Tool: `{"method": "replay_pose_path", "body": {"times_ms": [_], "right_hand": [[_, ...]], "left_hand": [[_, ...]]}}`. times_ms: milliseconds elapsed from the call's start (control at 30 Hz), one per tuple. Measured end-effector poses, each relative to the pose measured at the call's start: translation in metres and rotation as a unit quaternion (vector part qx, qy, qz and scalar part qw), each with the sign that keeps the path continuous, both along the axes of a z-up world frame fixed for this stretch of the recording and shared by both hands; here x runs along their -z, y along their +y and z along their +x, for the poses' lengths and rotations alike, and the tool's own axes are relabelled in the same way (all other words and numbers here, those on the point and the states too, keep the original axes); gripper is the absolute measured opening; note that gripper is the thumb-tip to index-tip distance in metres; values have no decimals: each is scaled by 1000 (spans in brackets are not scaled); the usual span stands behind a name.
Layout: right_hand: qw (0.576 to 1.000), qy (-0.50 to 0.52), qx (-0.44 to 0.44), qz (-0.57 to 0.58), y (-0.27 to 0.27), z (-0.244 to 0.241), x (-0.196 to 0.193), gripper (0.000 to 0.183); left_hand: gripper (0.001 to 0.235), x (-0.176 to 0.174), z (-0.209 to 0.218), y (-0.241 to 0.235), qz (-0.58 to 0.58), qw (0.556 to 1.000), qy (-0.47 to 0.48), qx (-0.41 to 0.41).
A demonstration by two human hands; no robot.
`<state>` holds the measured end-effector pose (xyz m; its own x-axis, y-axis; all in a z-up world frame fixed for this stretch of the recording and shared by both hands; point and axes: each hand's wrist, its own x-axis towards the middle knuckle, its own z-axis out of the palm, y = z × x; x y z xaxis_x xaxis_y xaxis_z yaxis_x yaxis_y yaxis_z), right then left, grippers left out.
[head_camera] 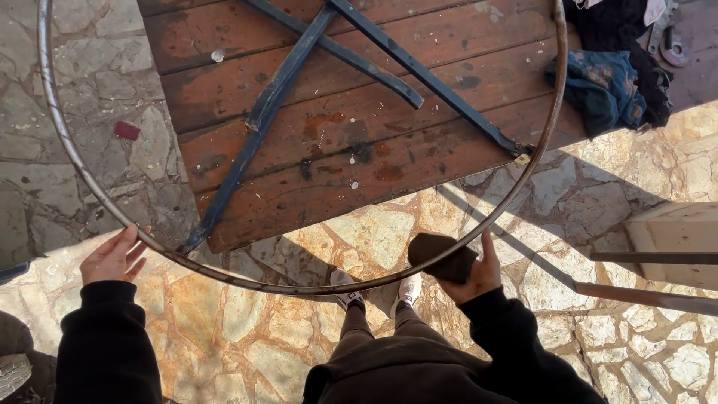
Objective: Sanding a circular metal frame using a wet sanding block
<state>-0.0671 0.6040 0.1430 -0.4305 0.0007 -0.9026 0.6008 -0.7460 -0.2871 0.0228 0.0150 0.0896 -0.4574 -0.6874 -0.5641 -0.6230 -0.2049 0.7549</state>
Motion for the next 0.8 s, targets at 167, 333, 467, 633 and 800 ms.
{"method": "replay_pose_path", "body": {"times_ms": [167,333,467,633,800], "right_hand": [[999,3,0,41,41,13,-1,103],[998,29,-33,-38,-15,25,-12,111],[999,10,29,-8,25,31,-8,122],[999,-8,8,-47,-33,33,-14,104],[996,-6,-59,-63,14,39,20,94]], "left_hand": [[16,2,2,0,10,1000,2,3],[16,2,1,2,9,1000,3,-12],[18,-10,0,6,11,1000,4,-4],[16,-11,-1,11,18,1000,11,-13],[15,1,1,1,22,1000,20,-8]]}}
